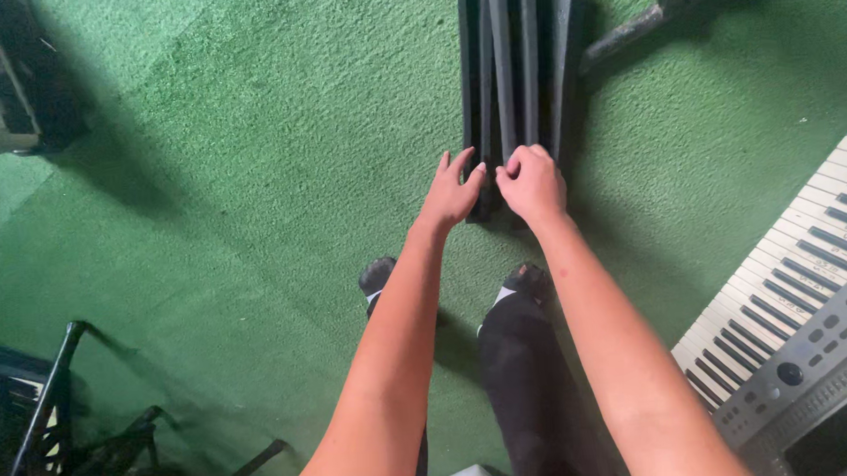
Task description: The person opens a black equipment case and gathers foam inserts and black tubes from the floor, placing them into the case.
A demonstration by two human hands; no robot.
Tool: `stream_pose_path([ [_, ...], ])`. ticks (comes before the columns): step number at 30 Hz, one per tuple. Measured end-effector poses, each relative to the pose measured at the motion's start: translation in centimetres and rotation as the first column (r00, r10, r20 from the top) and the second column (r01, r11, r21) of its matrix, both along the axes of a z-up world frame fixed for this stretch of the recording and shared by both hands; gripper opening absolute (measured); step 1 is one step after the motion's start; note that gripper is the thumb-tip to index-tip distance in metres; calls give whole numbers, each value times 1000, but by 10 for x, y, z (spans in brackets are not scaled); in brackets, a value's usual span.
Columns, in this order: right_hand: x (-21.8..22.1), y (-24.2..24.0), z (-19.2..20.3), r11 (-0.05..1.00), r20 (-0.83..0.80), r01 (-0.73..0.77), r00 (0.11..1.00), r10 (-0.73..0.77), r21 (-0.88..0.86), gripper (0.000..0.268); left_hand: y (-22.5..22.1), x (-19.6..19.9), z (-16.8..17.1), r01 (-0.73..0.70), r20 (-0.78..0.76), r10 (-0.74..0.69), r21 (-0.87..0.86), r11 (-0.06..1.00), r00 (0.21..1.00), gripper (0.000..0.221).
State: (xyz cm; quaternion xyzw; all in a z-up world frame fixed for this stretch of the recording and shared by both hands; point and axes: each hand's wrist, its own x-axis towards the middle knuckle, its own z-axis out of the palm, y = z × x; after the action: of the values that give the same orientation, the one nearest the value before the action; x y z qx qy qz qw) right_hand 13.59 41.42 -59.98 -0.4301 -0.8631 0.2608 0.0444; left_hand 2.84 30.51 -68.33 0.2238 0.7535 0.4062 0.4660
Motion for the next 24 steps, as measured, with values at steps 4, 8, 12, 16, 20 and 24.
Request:
stream_pose_path([
  [4, -3, 2, -1, 934, -75, -63, 996, 39, -352, 14, 5, 5, -6, -45, -43, 45, -1, 999, 998, 66],
  [8, 7, 6, -14, 973, -55, 211, 977, -206, 95, 28, 10, 11, -9, -74, -104, 83, 90, 993, 991, 69],
  [12, 27, 27, -40, 903, 33, 419, 905, -424, 96, 78, 18, 16, -11, -173, -5, 177, 175, 969, 984, 87],
  [16, 53, 41, -71, 853, 209, 484, 870, -446, -197, 98, 25, 21, -13, -244, -73, 250, 74, 967, 966, 110],
  [20, 63, 40, -86, 960, 95, 276, 958, -271, -39, 82, 29, 27, -21, -151, 2, 151, -31, 988, 988, 102],
  [24, 42, 27, -63, 960, 31, 279, 960, -279, 7, 72, 24, 24, -22, -183, 23, 183, 4, 983, 983, 80],
])
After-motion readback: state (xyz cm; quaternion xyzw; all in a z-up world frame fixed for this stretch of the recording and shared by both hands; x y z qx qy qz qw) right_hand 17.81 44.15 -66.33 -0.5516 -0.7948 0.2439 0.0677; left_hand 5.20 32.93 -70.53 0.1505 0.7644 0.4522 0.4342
